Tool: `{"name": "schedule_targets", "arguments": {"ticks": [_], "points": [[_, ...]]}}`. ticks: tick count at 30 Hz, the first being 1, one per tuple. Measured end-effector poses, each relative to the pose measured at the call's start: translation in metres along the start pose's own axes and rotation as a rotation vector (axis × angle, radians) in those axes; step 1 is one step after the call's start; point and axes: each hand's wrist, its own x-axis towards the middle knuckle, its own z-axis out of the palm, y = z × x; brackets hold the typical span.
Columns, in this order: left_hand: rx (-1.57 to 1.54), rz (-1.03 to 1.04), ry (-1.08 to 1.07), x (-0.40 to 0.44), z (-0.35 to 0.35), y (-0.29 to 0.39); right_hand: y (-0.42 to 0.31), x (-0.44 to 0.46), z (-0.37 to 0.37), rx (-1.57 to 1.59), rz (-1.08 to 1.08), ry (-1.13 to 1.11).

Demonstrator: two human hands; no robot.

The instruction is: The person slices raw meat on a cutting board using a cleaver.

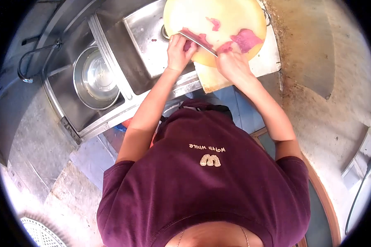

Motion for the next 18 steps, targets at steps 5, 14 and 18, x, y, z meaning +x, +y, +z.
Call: {"name": "schedule_targets", "arguments": {"ticks": [5, 14, 18], "points": [[0.003, -0.003, -0.032, 0.004, -0.001, -0.003, -0.02, 0.069, 0.002, 0.095, -0.075, -0.059], [-0.107, 0.074, 0.02, 0.011, -0.011, 0.005, -0.001, 0.063, 0.025, -0.107, 0.066, -0.175], [-0.147, 0.106, 0.008, 0.012, -0.015, 0.004, -0.011, 0.062, 0.0, -0.007, 0.171, -0.158]]}}
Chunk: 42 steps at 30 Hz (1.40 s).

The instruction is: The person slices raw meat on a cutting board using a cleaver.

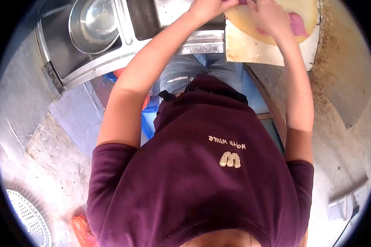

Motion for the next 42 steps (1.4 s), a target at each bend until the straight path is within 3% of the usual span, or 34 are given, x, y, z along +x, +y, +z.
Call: {"name": "schedule_targets", "arguments": {"ticks": [4, 17, 20, 22, 25, 29, 32, 35, 37, 39, 42], "points": [[-0.037, -0.008, -0.069, 0.001, -0.009, 0.003, 0.012, 0.007, 0.005, 0.086, -0.176, 0.097], [0.091, -0.041, -0.205, 0.005, -0.017, 0.023, 0.02, 0.011, 0.003, 0.045, -0.243, 0.087], [0.071, -0.03, -0.253, 0.011, -0.02, 0.016, 0.013, -0.004, -0.004, 0.278, -0.21, 0.208], [0.024, -0.069, -0.324, 0.015, -0.027, 0.016, 0.018, 0.002, -0.007, 0.262, -0.164, 0.132], [-0.002, -0.013, -0.238, 0.013, -0.032, 0.015, 0.02, 0.006, -0.003, 0.271, -0.123, 0.11], [0.003, -0.198, -0.316, 0.003, -0.041, 0.018, 0.018, 0.003, 0.005, 0.267, -0.175, 0.196], [0.034, -0.373, -0.525, -0.015, -0.078, 0.047, 0.009, -0.004, -0.003, 0.298, -0.019, 0.062], [0.109, -0.467, -0.707, -0.08, -0.118, 0.069, 0.032, 0.015, 0.02, 0.198, -0.151, 0.149], [0.069, -0.632, -0.876, -0.135, -0.135, 0.065, 0.024, 0.007, 0.013, 0.259, -0.117, 0.149], [0.338, -0.705, -1.026, -0.169, -0.142, 0.083, 0.019, 0.003, 0.01, 0.289, -0.115, 0.157], [0.23, -0.72, -0.865, -0.2, -0.142, 0.092, 0.024, 0.006, 0.015, 0.27, -0.185, 0.212]]}}
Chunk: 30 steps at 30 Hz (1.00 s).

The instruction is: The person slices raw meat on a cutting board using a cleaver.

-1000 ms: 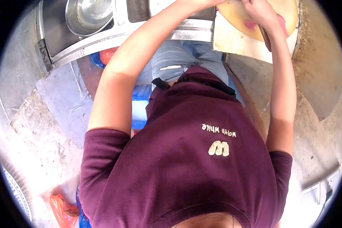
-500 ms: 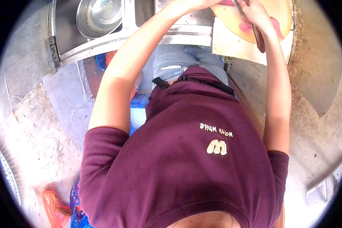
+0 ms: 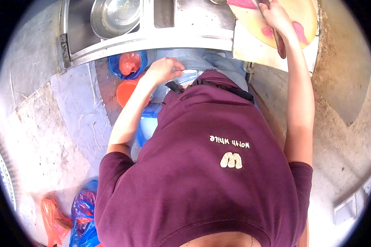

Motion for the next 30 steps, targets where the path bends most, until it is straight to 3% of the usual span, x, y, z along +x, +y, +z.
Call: {"name": "schedule_targets", "arguments": {"ticks": [2, 6, 9, 12, 15, 16, 17, 18, 20, 24, 25, 26, 30], "points": [[-0.016, 0.005, 0.049, -0.003, 0.004, 0.0, 0.015, 0.006, 0.011, -0.032, -0.099, 0.07], [-0.165, -0.026, 0.104, -0.009, -0.001, 0.001, 0.025, 0.017, 0.014, 0.114, 0.042, -0.119], [-0.419, -0.15, 0.121, -0.015, -0.008, -0.003, 0.021, 0.015, 0.013, 0.109, 0.028, -0.119], [-0.875, -0.077, 0.178, -0.012, -0.016, -0.006, 0.024, 0.018, 0.015, 0.005, -0.012, -0.127], [-0.939, -0.079, 0.292, -0.026, -0.066, 0.079, 0.014, 0.013, 0.01, 0.0, 0.053, -0.141], [-1.002, 0.153, 0.184, -0.028, -0.076, 0.096, 0.014, 0.011, 0.011, 0.006, 0.008, -0.08], [-1.324, 0.519, 0.042, -0.03, -0.089, 0.134, 0.013, 0.008, 0.011, 0.013, -0.041, -0.02], [-1.443, 0.769, -0.109, -0.034, -0.097, 0.164, 0.012, 0.008, 0.013, 0.022, -0.093, 0.039], [-1.485, 0.993, -0.236, -0.039, -0.104, 0.206, 0.017, 0.014, 0.017, -0.046, -0.071, -0.016], [-1.464, 1.106, -0.216, -0.053, -0.112, 0.228, 0.032, 0.026, 0.028, -0.016, -0.023, -0.053], [-1.443, 1.098, -0.187, -0.057, -0.115, 0.228, 0.024, 0.026, 0.02, -0.043, 0.065, -0.174], [-1.414, 1.082, -0.15, -0.062, -0.117, 0.228, -0.021, -0.01, -0.015, 0.147, 0.14, -0.079], [-1.262, 1.004, 0.063, -0.081, -0.131, 0.229, -0.029, -0.019, -0.027, 0.324, 0.195, -0.1]]}}
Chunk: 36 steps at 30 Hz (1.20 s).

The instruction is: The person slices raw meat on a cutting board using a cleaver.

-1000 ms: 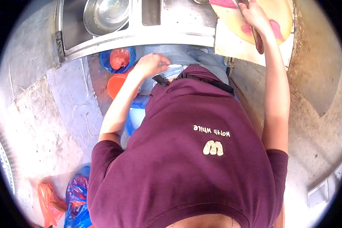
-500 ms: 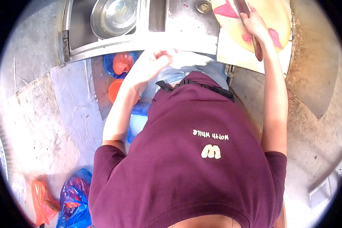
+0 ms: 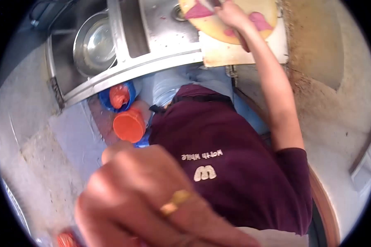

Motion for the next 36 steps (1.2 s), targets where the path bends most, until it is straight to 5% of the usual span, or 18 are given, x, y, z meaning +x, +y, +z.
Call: {"name": "schedule_targets", "arguments": {"ticks": [2, 3, 9, 10, 12, 13, 14, 19, 23, 27, 30, 32, 34, 36], "points": [[0.083, 0.025, 0.017, 0.001, 0.005, 0.009, -0.008, -0.005, -0.007, 0.026, 0.093, -0.065], [0.108, 0.045, 0.014, 0.003, 0.006, 0.01, 0.007, 0.018, 0.012, -0.295, -0.012, 0.006], [0.141, 0.318, -0.007, 0.014, 0.014, 0.025, 0.032, -0.006, 0.025, -0.264, -0.077, 0.085], [0.167, 0.25, 0.05, 0.013, 0.024, 0.037, 0.039, -0.012, 0.034, -0.274, -0.095, 0.115], [0.637, -0.772, 0.329, 0.03, 0.068, 0.088, 0.053, -0.01, 0.047, -0.305, -0.145, 0.199], [0.478, -0.262, 0.046, 0.016, 0.043, 0.063, 0.058, -0.005, 0.049, -0.321, -0.174, 0.234], [0.317, -0.034, -0.086, 0.023, 0.034, 0.044, 0.056, -0.004, 0.049, -0.33, -0.202, 0.246], [-0.009, 0.295, -0.189, 0.042, 0.05, 0.002, 0.042, -0.004, 0.034, -0.361, -0.152, 0.234], [-0.312, 0.092, -0.53, 0.025, 0.049, -0.03, 0.044, 0.002, 0.024, -0.341, -0.035, 0.052], [-0.748, -0.192, -0.608, 0.04, 0.059, -0.018, 0.057, 0.024, 0.016, -0.16, -0.047, 0.0], [-0.455, 0.162, -0.467, 0.043, 0.051, -0.024, 0.046, 0.018, -0.008, 0.074, 0.069, -0.099], [-0.378, 0.051, -0.531, 0.041, 0.02, -0.02, 0.044, 0.014, -0.013, 0.137, 0.112, -0.084], [-0.227, 0.074, -0.272, 0.017, -0.013, -0.026, 0.06, 0.026, -0.013, 0.127, 0.052, -0.045], [0.037, -0.116, 0.146, -0.025, -0.053, -0.024, 0.063, 0.035, -0.01, -0.056, -0.023, 0.08]]}}
